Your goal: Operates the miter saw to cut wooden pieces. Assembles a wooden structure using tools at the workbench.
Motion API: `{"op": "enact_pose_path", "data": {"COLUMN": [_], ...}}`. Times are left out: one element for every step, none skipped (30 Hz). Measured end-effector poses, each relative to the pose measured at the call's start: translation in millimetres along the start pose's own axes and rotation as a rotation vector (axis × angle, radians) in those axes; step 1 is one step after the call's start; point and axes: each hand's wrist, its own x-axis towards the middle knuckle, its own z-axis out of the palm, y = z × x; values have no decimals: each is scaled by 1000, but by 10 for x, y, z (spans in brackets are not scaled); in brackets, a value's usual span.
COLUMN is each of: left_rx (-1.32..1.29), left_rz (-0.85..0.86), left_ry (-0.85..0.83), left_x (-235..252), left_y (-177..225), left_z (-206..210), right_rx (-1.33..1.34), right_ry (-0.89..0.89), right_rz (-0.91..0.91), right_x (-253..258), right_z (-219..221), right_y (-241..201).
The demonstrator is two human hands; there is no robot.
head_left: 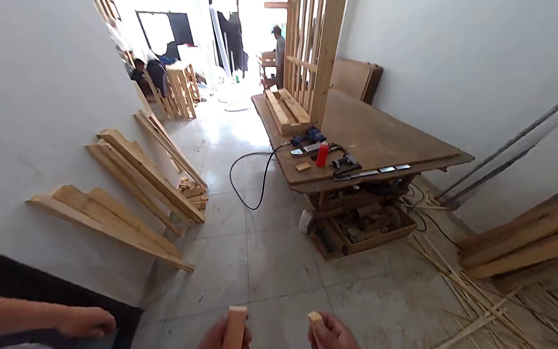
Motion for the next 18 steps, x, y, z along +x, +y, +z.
{"op": "enact_pose_path", "data": {"left_rx": [-18,-32,-42,-49,-53,-53,-52,-61,-81,-102,-120,-133,-162,-178,-182,-185,-184,-165], "left_rz": [7,23,44,54,57,63,74,73,64,46,18,-10,-34,-56,-71,-81,-87,-92], "left_ry": [6,19,36,55,58,30,-14,-61,-93,-104,-95,-81,-92,-97,-103,-107,-106,-86], "left_x": [392,788,1177,1544,1894,2250,2604,2950,3285,3589,3863,4127,4400,4662,4915,5166,5414,5677], "left_y": [268,525,757,948,1092,1215,1340,1478,1633,1799,1974,2161,2352,2537,2709,2863,3002,3134], "left_z": [34,82,132,160,142,88,26,-37,-87,-123,-148,-161,-192,-223,-254,-298,-365,-436], "right_rx": [7,12,18,29,44,60,73,76,71,61,44,26,10,-3,-6,-2,-3,-14], "right_ry": [25,48,68,83,91,96,97,100,101,106,113,117,115,109,99,84,69,61], "right_rz": [-2,4,19,50,86,119,143,160,171,180,188,189,178,163,146,129,114,99], "right_x": [295,606,926,1243,1551,1875,2218,2571,2936,3301,3656,4014,4368,4705,5026,5339,5648,5962], "right_z": [24,44,56,58,65,80,103,132,162,206,268,347,437,531,623,716,816,914], "right_y": [-48,-65,-54,-14,40,79,90,69,8,-83,-201,-354,-529,-712,-897,-1074,-1226,-1347]}}
